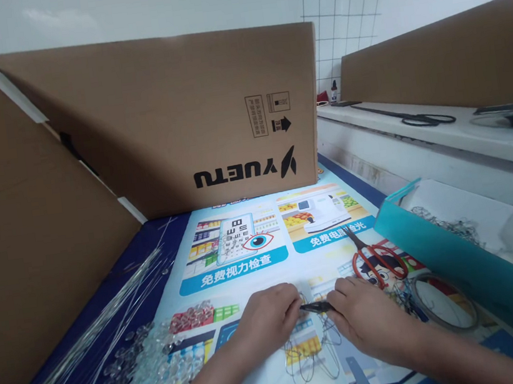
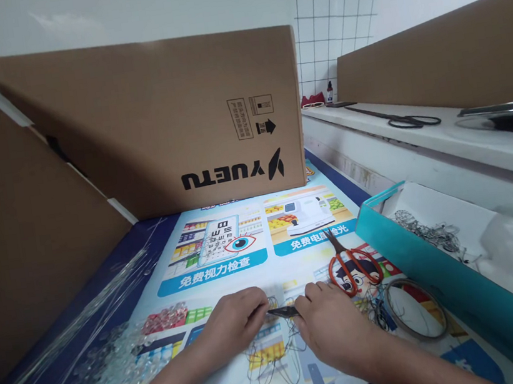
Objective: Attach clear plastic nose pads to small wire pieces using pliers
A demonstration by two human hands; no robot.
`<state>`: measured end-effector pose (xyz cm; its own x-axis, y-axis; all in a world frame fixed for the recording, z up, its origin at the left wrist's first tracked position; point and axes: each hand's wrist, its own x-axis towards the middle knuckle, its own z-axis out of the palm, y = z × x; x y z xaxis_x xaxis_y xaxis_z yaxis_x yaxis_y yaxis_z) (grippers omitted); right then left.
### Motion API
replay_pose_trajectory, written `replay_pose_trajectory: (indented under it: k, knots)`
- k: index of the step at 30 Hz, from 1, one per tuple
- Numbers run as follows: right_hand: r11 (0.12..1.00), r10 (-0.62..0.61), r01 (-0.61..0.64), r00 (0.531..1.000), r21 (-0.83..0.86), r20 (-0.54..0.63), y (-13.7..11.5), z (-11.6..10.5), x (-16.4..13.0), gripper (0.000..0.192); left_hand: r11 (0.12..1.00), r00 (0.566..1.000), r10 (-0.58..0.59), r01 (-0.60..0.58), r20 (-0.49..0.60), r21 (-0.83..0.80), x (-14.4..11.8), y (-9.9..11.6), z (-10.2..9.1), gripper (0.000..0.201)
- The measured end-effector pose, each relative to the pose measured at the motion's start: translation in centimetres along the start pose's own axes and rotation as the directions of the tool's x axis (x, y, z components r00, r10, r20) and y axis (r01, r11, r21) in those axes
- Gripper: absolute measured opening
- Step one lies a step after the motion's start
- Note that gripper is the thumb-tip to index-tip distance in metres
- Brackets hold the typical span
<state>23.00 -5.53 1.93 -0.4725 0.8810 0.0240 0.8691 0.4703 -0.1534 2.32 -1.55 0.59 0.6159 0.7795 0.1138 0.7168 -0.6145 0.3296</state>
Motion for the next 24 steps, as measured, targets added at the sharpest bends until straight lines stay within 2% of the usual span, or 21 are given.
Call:
replay_pose_trajectory:
  k: [5, 11, 15, 21, 24]
  knots:
    - [0.999, 0.017, -0.016, 0.999, 0.030, -0.050, 1.0, -0.4, 0.2, 0.018, 1.000, 1.000, -0.020, 0.020, -0.009, -0.023, 0.0, -0.1, -0.1, 0.021]
    - [0.985, 0.083, -0.104, 0.985, -0.136, -0.151, 2.5, 0.8, 0.9, 0.017, 0.998, 0.999, -0.035, 0.035, 0.004, -0.052, -0.1, -0.3, -0.3, 0.023]
    - [0.981, 0.098, -0.126, 0.978, -0.148, -0.185, 2.9, 1.5, 1.1, 0.019, 0.997, 0.999, -0.039, 0.040, 0.016, -0.065, -0.2, -0.3, -0.4, 0.023]
    - [0.997, 0.030, -0.044, 0.974, -0.059, -0.225, 2.6, 0.7, 0.7, 0.027, 0.998, 0.999, -0.033, 0.034, 0.016, -0.050, -0.1, -0.2, -0.3, 0.023]
    - [1.000, -0.020, 0.015, 0.969, -0.024, -0.248, 2.6, 0.2, 0.5, 0.025, 1.000, 1.000, -0.014, 0.014, 0.018, -0.020, -0.2, -0.2, -0.3, 0.024]
